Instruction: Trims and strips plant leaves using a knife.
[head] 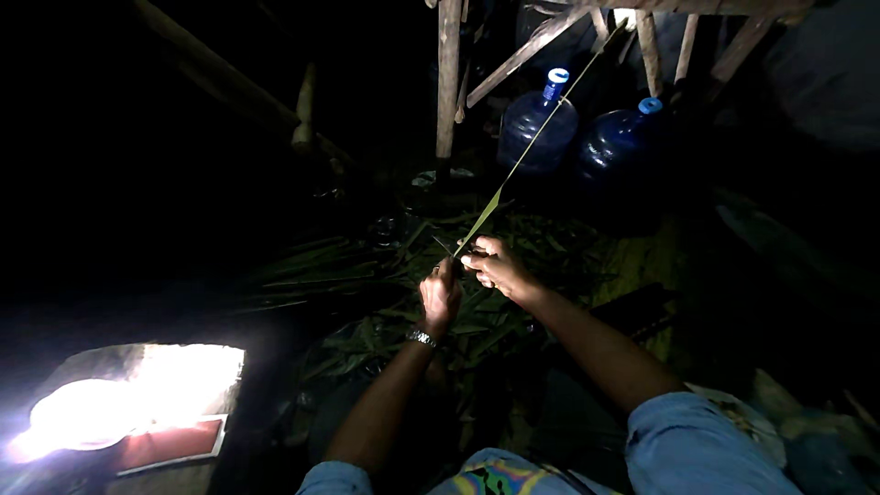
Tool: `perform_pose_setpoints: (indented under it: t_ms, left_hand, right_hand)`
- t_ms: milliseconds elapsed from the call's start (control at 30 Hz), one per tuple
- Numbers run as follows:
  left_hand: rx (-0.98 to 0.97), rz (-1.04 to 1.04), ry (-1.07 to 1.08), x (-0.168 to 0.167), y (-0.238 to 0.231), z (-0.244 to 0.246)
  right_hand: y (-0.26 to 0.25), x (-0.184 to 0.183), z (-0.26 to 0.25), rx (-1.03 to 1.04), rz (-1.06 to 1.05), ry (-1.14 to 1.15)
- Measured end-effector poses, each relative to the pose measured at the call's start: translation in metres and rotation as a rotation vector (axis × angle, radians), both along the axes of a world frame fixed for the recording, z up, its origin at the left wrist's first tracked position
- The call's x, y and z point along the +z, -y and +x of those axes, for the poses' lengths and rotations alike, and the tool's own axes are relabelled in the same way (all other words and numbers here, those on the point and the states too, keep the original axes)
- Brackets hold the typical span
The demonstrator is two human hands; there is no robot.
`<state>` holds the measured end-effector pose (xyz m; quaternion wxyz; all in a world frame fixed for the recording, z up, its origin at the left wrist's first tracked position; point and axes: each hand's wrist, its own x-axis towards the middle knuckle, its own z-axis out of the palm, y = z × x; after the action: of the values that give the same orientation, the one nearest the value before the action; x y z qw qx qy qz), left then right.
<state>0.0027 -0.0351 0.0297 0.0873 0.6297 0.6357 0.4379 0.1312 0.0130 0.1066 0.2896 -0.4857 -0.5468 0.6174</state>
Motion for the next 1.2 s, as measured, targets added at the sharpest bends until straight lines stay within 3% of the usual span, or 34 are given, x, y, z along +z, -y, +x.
perform_pose_setpoints:
  t_ms: [400,667,833,1033,1200]
  left_hand:
    - [-0.064,-0.193,0.005,0.018,0.004,-0.002]
    - [-0.094,-0.238,0.082,0.016,0.002,-0.002]
    - [-0.072,-0.206,-0.031,0.020,0.005,-0.005]
    - [-0.073,-0.246,-0.135,0.024,0.004,0.001]
    - [-0.059,-0.290,-0.125,0.029,0.008,0.001]
  right_hand:
    - [-0.013,-0.003,0.005,-0.041,0.193,0.130]
    - [-0.007,-0.003,-0.002,-0.058,0.198,0.157]
    - [-0.008,-0.002,0.000,-0.034,0.160,0.135]
    - [-0.017,-0.012,0.004,-0.136,0.299,0.196]
    - [-0.020,-0.011,0.006,-0.166,0.212,0.063]
